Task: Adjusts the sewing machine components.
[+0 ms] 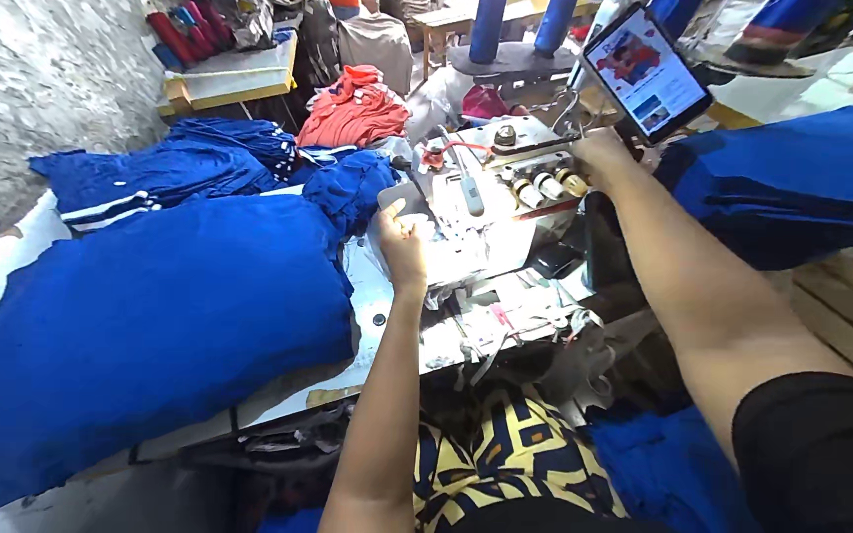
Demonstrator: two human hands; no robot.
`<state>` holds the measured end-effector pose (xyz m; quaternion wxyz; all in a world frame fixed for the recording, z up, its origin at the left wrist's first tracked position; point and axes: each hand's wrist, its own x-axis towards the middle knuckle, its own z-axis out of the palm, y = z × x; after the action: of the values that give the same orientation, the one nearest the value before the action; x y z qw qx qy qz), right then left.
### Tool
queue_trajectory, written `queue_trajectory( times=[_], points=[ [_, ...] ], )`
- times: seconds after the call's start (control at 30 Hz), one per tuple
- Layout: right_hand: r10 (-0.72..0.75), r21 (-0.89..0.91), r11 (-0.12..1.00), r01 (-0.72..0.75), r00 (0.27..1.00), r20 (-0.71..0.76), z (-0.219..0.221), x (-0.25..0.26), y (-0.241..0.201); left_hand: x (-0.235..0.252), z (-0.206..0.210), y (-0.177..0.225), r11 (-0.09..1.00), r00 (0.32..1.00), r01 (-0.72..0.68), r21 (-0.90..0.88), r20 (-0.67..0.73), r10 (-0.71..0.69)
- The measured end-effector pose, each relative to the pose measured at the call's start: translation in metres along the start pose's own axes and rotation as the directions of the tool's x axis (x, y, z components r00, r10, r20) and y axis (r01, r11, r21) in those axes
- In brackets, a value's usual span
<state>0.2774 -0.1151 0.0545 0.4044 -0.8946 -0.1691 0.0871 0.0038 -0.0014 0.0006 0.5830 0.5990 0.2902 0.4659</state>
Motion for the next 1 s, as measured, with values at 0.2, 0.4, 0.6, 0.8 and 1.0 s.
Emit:
queue_trajectory(
  times=[0.2, 0.4, 0.6, 0.8, 1.0],
  points=[
    [0.129, -0.435, 0.901, -0.009, 0.96, 0.247, -0.002, -0.007, -0.023, 0.0, 0.001, 0.001, 0.999, 0.999, -0.008, 0.051, 0.04, 0.006],
    [0.186, -0.407, 0.91, -0.083, 0.957, 0.221, -0.001, -0.002, -0.023, 0.003, -0.001, 0.0, 0.999, 0.998, -0.018, 0.05, 0.066, 0.014],
    [0.068, -0.551, 0.832, 0.067, 0.973, 0.221, -0.002, -0.014, -0.018, 0.002, 0.001, -0.001, 0.997, 0.998, -0.048, 0.052, 0.053, 0.046],
    [0.06, -0.503, 0.864, 0.035, 0.983, 0.171, -0.001, -0.025, -0.017, 0.0, 0.001, 0.002, 0.996, 0.997, -0.041, 0.084, 0.069, 0.035],
    [-0.01, -0.415, 0.906, 0.079, 0.986, 0.165, -0.003, -0.029, -0.015, 0.002, 0.003, 0.0, 0.996, 0.997, -0.029, 0.082, 0.067, 0.024]
  ],
)
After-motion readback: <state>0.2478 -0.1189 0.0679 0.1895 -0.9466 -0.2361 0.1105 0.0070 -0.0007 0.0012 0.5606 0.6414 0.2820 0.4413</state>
